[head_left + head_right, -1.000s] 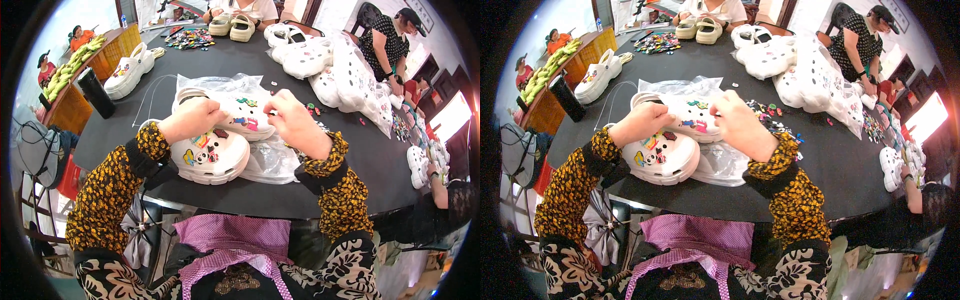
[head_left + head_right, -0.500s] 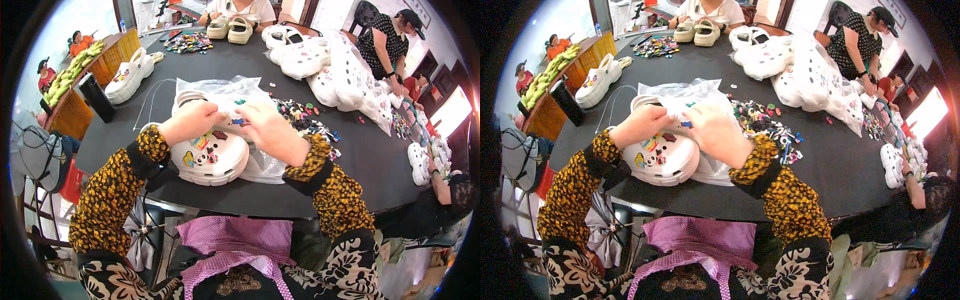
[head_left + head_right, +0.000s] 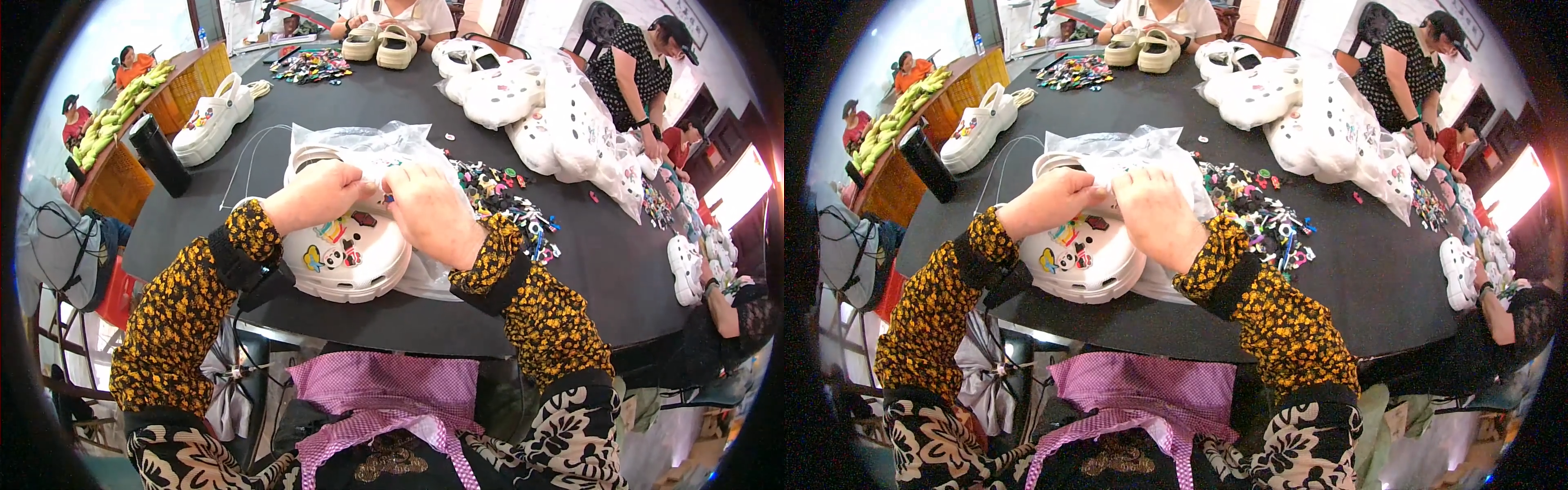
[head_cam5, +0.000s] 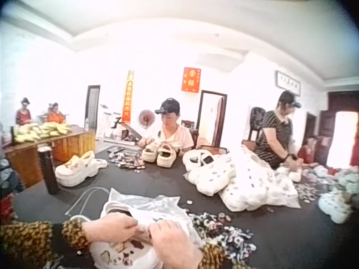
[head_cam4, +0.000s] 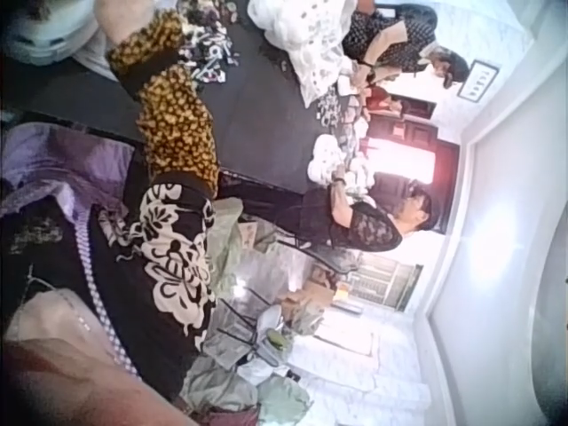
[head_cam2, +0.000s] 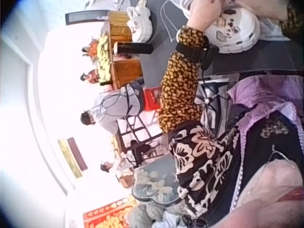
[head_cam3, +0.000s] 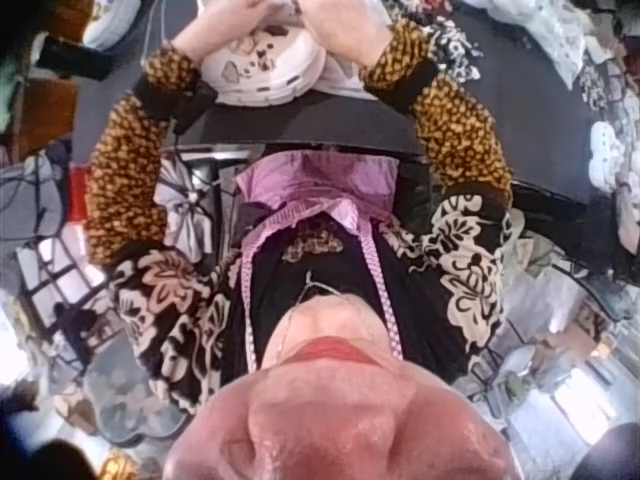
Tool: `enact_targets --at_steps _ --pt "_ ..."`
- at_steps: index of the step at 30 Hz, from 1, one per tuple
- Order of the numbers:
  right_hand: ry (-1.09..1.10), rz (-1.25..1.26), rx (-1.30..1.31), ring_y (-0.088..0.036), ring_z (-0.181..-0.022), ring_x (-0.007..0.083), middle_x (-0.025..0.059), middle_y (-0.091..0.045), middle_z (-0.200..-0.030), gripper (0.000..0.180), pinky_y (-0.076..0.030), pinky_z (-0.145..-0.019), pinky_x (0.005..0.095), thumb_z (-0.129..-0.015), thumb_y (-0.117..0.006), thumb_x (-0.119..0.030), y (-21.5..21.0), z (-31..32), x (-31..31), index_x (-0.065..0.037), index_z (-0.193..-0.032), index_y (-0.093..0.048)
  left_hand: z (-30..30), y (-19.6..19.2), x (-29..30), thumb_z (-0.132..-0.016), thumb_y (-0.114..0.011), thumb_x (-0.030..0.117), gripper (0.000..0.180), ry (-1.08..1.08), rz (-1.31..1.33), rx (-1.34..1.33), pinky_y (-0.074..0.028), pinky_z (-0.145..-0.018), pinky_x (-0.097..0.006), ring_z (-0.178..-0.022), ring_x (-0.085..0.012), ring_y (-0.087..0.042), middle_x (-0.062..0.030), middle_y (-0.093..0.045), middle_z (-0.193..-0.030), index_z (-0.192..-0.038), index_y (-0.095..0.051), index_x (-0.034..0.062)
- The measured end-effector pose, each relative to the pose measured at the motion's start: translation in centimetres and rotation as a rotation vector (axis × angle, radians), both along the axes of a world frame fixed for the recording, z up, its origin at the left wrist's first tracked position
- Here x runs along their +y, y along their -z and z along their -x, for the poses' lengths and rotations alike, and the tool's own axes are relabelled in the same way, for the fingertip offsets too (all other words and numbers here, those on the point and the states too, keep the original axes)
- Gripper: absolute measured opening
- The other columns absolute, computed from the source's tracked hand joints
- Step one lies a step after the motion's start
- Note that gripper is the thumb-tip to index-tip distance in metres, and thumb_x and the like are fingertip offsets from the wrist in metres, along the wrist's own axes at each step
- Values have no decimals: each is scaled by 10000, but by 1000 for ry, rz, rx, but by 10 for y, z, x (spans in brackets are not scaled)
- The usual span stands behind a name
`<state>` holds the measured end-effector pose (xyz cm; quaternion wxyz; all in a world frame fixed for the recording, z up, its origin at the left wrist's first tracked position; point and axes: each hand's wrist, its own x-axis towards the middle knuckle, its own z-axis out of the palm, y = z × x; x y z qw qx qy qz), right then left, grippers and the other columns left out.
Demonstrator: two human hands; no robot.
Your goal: Decorating white foam clogs by inserting colorful charms into the holes and then packaging them in plastic bags.
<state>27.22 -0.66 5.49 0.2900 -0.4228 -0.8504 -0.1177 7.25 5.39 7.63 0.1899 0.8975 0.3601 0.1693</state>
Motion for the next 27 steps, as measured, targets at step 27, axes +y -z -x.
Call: enact_targets --at_steps 27 --pt "222 234 -160 -559 -850 325 148 -565 -833 116 -445 -769 409 -776 -631 -74 -29 -102 -29 -19 -817 -537 1 2 1 -945 -551 312 370 -27 31 -11 -476 -668 -430 -697 -343 -629 -209 -633 -716 -820 -643 -23"
